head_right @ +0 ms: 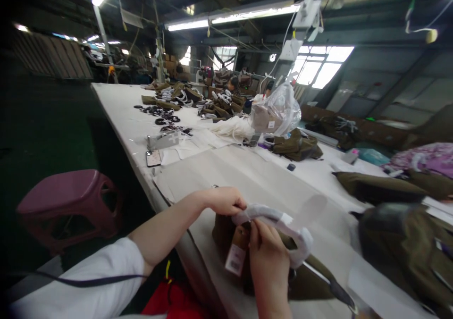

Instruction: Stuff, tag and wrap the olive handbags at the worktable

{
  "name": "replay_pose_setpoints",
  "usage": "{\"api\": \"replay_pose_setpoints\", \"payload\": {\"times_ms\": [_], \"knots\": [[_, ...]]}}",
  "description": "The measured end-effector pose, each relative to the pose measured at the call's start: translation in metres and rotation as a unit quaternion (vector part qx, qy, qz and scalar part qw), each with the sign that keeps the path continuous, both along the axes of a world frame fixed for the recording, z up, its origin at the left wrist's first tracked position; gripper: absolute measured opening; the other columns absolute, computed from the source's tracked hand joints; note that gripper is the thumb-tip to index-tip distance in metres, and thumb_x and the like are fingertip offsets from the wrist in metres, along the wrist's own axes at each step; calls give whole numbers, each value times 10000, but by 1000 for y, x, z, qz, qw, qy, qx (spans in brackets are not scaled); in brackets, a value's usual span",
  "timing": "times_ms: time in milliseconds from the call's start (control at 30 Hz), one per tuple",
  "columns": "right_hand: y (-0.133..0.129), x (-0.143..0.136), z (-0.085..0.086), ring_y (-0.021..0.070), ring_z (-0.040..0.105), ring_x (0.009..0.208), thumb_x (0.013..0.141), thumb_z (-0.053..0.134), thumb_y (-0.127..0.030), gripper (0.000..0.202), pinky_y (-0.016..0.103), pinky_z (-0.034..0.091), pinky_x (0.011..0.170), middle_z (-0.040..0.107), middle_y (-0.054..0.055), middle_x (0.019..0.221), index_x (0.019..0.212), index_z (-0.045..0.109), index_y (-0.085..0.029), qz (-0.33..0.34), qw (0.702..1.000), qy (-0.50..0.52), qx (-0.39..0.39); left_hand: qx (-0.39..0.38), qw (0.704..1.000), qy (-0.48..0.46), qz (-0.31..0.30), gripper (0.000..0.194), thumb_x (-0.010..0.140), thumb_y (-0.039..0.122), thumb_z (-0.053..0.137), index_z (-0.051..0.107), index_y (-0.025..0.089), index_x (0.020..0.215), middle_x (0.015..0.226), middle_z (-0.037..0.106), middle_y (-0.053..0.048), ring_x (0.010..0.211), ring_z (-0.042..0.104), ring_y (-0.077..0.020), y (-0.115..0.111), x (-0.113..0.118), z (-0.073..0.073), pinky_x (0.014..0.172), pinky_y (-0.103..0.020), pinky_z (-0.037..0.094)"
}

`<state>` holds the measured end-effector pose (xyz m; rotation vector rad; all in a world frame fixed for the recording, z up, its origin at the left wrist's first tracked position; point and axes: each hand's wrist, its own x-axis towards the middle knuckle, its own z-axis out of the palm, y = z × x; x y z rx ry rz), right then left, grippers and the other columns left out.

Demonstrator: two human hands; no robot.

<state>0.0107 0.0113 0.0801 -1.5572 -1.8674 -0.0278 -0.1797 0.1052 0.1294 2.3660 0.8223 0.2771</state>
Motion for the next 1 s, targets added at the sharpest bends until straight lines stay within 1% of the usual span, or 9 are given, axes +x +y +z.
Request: {"api": "replay_pose_setpoints", "payload": {"times_ms": [100,167,267,333,467,533,633,733,1000], "knots": [[0,7,3,272,673,967,914,436,-485,414,366,508,815,729,78,1050,1004,730,-208,-15,997,75,-32,-84,992,-91,14,233,799,125,557,758,151,914,723,687,44,717,563,-95,4,12,-9,650,-145,381],[-1,10,5,262,672,989,889,473,-495,392,349,515,816,732,60,1059,1014,732,-229,-26,989,130,-58,-177,967,-178,34,246,819,165,554,753,133,959,788,705,33,766,583,-107,4,19,-18,709,-159,416],[-2,13,6,249,692,906,847,517,-523,391,319,533,711,743,51,1011,1012,725,-236,-50,977,190,-83,-299,920,-250,38,232,794,246,612,758,123,924,770,700,26,723,583,-106,3,24,-24,721,-186,448],[-2,14,5,254,696,795,808,548,-544,391,317,521,619,750,65,918,940,725,-222,-79,975,187,-89,-335,908,-252,26,212,758,266,655,765,130,877,692,671,34,641,554,-84,1,25,-22,676,-179,444],[-1,16,1,267,679,694,756,569,-564,397,346,503,606,742,100,806,792,720,-199,-89,980,157,-82,-353,914,-198,20,222,749,305,657,763,134,844,470,498,72,404,350,-39,-2,25,-19,418,-171,270],[-1,17,0,266,683,706,758,565,-553,388,353,506,633,744,100,813,790,720,-198,-71,981,160,-85,-351,918,-179,48,227,742,314,660,760,135,840,450,481,75,384,326,-39,-4,28,-20,393,-179,225],[-2,18,4,254,694,718,770,571,-509,345,336,510,624,750,91,843,823,722,-203,-54,977,174,-114,-365,908,-185,87,205,730,297,665,756,132,811,547,598,44,480,470,-56,-7,35,-22,489,-167,351],[-5,18,9,246,699,698,768,582,-486,325,316,511,587,750,90,834,827,724,-201,-59,971,189,-135,-385,900,-185,87,200,715,290,671,755,126,792,640,673,8,590,578,-93,-10,38,-22,603,-189,438],[-7,18,10,243,714,676,796,605,-445,288,305,532,557,759,88,856,877,737,-203,-11,970,197,-144,-386,897,-200,85,159,660,275,714,742,132,723,580,654,26,571,592,-102,-9,34,-21,603,-201,458]]}}
